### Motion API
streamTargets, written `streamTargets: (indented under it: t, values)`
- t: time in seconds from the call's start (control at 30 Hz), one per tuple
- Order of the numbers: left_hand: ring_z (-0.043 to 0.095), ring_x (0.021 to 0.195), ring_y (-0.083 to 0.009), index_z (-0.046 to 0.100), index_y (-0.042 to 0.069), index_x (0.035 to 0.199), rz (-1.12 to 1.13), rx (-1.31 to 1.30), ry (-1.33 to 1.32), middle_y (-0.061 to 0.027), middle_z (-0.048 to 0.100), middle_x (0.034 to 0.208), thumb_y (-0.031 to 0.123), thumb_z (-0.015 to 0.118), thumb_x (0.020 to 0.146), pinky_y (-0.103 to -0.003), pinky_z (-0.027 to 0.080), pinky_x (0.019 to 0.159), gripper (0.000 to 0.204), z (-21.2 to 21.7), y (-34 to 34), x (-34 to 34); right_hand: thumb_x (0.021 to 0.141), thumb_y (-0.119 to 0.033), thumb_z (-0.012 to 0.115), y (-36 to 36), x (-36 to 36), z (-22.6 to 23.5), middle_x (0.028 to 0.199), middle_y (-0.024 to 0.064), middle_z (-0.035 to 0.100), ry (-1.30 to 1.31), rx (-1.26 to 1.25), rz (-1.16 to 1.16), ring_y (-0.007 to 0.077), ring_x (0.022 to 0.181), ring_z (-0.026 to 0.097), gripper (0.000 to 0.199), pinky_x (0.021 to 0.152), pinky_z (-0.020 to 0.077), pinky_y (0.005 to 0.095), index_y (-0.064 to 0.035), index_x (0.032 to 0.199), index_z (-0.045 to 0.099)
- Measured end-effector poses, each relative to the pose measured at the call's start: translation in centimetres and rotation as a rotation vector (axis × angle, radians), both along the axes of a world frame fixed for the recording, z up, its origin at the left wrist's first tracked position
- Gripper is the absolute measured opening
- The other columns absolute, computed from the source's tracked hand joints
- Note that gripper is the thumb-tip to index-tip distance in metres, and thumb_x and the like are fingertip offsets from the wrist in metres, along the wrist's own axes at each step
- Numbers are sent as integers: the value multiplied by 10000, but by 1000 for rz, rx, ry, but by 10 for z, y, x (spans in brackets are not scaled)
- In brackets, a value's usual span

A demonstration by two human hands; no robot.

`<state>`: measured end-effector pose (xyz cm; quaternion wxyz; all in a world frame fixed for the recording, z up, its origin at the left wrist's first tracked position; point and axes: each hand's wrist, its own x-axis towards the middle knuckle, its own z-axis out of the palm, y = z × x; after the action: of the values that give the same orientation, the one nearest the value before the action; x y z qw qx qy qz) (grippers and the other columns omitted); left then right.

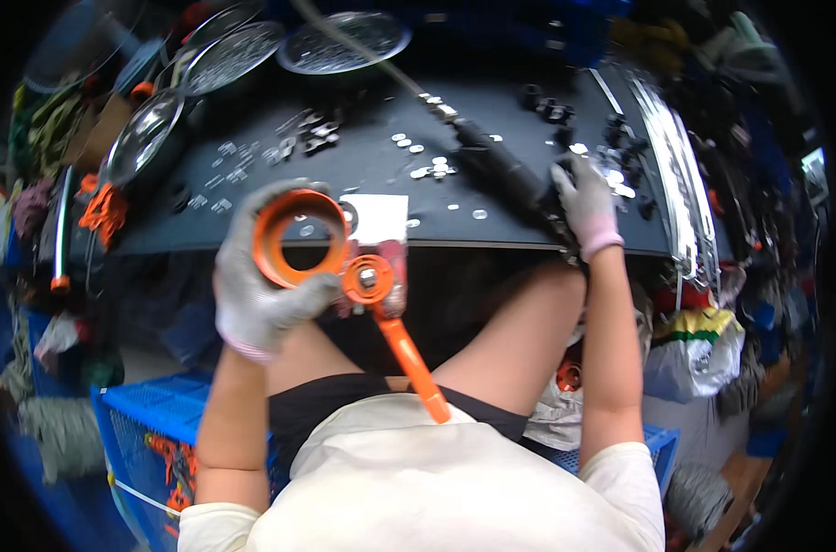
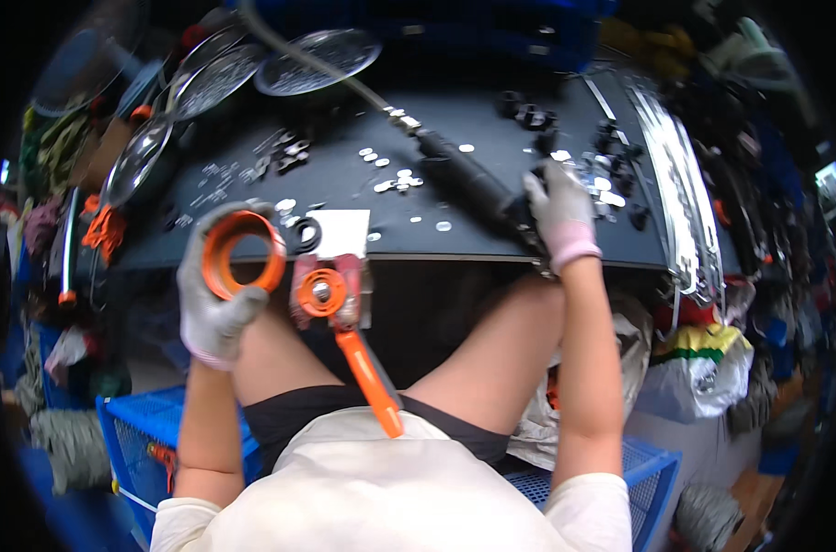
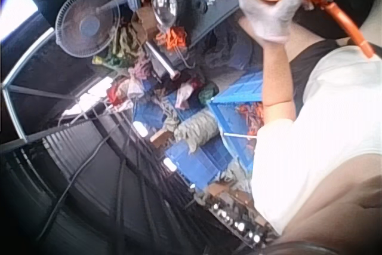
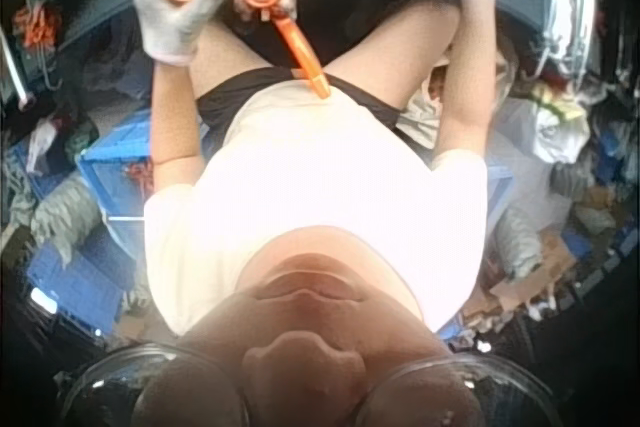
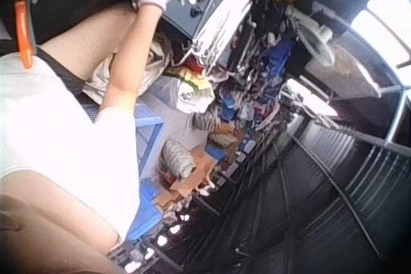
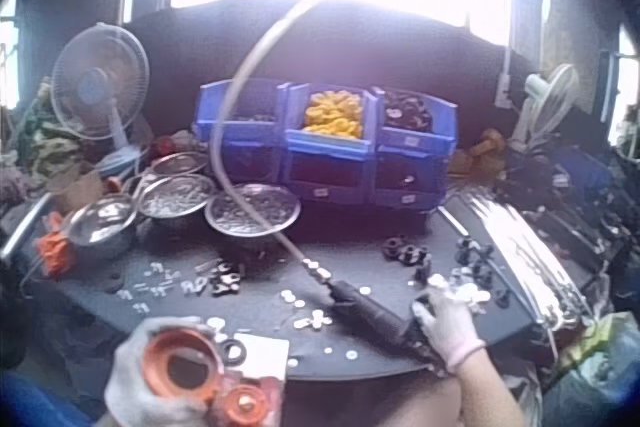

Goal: The person assembles an orange mechanical tool handle by inserting black plastic components, washers, and springs into it, then securing them with screws using an electric screwdriver.

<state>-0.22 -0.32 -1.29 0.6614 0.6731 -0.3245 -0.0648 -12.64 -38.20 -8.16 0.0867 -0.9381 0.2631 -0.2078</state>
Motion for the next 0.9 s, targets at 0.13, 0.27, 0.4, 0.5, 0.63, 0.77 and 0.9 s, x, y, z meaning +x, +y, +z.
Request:
streamTargets:
  t: [0.13,0.27,0.4,0.5,0.63,0.77,0.9]
  values:
    - [509,1220,-292,586,52,1174,76,146,-182,-125,566,1226,255,872,523,-408,381,1059,740,-45,-5,-23,886,-211,636,61,-5,28,892,165,642,-277,-389,25,358,867,636,236,793,501,441,-16,1018,619]
    - [430,1265,-352,614,107,1137,200,378,-376,-113,542,1225,338,886,481,-465,291,1087,747,-66,-6,-31,872,-187,645,157,-55,15,722,126,580,100,475,713,305,677,587,128,591,457,388,-64,861,613]
    - [419,1271,-346,606,71,1158,123,248,-351,-111,520,1250,355,893,471,-470,308,1088,797,-69,7,-29,955,-293,540,232,-64,21,746,173,628,299,977,561,358,683,623,269,623,498,398,-40,927,627]
    - [472,1229,-269,532,32,1242,262,-131,-138,-109,470,1299,506,878,561,-406,372,1064,900,-71,29,-30,915,-199,590,212,-24,46,756,145,639,-86,802,429,323,692,632,188,649,504,366,-31,878,666]
    - [502,1194,-214,460,-8,1301,362,-228,147,-111,456,1315,673,793,636,-347,403,1034,1008,-72,38,-35,810,-101,683,191,74,58,854,102,621,-114,251,706,303,809,628,112,738,511,370,-58,912,695]
    - [489,1212,-220,481,-7,1283,388,-151,61,-113,455,1317,634,813,632,-351,397,1037,972,-78,53,-44,740,-39,720,179,116,41,959,103,613,113,80,992,309,858,624,184,756,509,372,-48,921,689]
    - [477,1227,-224,479,-12,1282,401,-171,72,-116,454,1319,603,821,635,-355,393,1041,957,-84,62,-46,722,-23,737,175,100,49,953,112,610,6,186,921,306,844,625,195,743,518,367,-35,909,686]
